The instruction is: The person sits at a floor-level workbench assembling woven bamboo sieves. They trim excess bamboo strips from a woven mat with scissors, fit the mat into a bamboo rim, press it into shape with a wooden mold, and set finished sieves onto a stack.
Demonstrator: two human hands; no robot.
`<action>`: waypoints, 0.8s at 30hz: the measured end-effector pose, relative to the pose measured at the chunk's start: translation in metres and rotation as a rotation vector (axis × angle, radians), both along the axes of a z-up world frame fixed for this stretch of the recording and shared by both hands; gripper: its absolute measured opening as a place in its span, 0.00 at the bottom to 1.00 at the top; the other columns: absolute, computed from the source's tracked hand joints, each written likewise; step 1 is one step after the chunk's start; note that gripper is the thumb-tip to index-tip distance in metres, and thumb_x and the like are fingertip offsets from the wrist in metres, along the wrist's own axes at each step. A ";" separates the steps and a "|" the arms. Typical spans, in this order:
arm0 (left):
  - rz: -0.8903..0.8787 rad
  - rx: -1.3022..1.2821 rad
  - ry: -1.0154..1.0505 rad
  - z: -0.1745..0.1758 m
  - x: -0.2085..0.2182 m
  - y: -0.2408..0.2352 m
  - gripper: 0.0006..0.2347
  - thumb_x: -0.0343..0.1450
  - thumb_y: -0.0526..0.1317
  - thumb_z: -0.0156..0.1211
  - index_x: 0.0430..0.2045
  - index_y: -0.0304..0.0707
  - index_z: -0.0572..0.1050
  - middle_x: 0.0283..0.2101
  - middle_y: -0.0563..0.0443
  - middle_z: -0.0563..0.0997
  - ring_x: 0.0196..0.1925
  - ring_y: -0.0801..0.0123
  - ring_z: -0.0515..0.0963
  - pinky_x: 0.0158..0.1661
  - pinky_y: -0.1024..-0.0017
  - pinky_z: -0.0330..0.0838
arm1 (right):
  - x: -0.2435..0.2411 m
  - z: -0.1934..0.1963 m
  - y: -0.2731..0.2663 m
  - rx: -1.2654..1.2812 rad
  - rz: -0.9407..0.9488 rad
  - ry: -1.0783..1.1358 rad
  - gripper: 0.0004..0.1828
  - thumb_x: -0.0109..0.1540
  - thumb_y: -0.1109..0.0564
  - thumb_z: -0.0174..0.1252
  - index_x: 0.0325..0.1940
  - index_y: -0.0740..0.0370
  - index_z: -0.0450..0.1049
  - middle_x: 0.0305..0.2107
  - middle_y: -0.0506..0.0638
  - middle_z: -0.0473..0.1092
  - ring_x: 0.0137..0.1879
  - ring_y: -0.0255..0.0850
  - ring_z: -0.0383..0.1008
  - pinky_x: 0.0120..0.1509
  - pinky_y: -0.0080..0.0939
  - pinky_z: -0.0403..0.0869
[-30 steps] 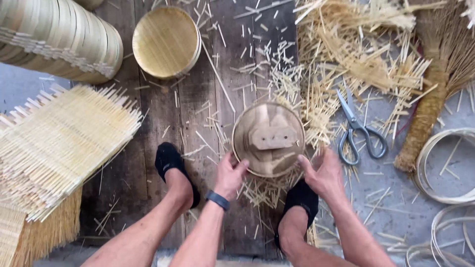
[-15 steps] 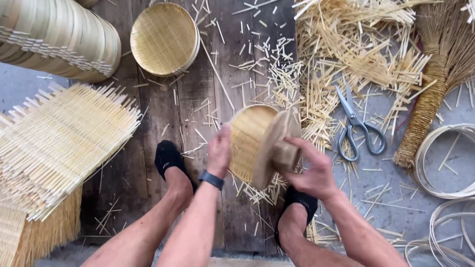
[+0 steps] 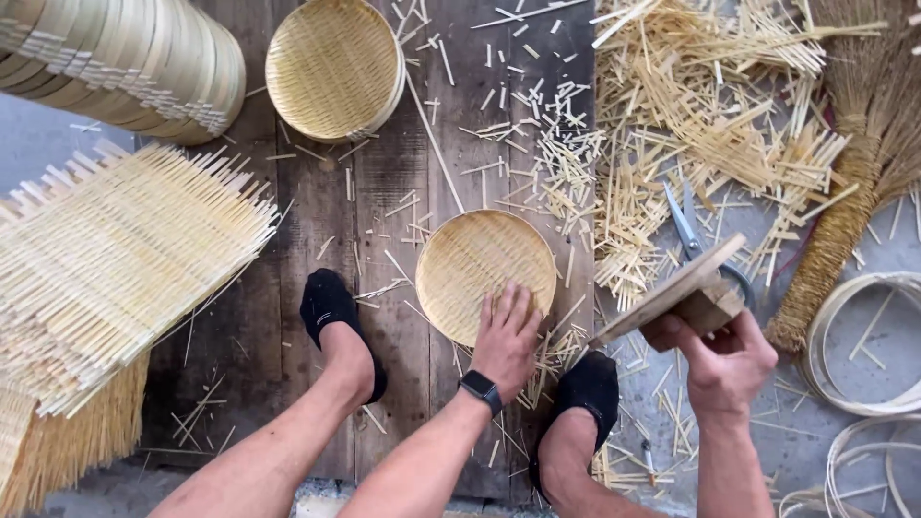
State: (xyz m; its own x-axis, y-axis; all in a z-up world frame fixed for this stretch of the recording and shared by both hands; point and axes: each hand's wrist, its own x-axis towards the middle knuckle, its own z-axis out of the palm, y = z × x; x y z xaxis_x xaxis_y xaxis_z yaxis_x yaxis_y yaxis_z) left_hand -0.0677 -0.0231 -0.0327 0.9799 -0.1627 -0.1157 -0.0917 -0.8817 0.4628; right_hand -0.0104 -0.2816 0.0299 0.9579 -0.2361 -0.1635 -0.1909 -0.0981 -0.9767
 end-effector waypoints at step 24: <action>0.270 0.204 -0.373 -0.043 0.224 0.294 0.16 0.66 0.26 0.55 0.46 0.36 0.80 0.55 0.44 0.82 0.62 0.55 0.77 0.64 0.62 0.66 | -0.037 -0.143 -0.093 -0.116 0.174 0.174 0.37 0.55 0.66 0.67 0.67 0.76 0.66 0.55 0.64 0.73 0.65 0.49 0.73 0.72 0.51 0.69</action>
State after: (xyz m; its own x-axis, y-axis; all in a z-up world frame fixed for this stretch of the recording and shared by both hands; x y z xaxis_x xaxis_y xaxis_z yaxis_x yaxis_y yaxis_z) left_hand 0.1563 0.2709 -0.0752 0.9646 0.0922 0.2470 0.0264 -0.9659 0.2576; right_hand -0.0470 -0.3745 -0.1128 0.9457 -0.0970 -0.3102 -0.3249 -0.2537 -0.9111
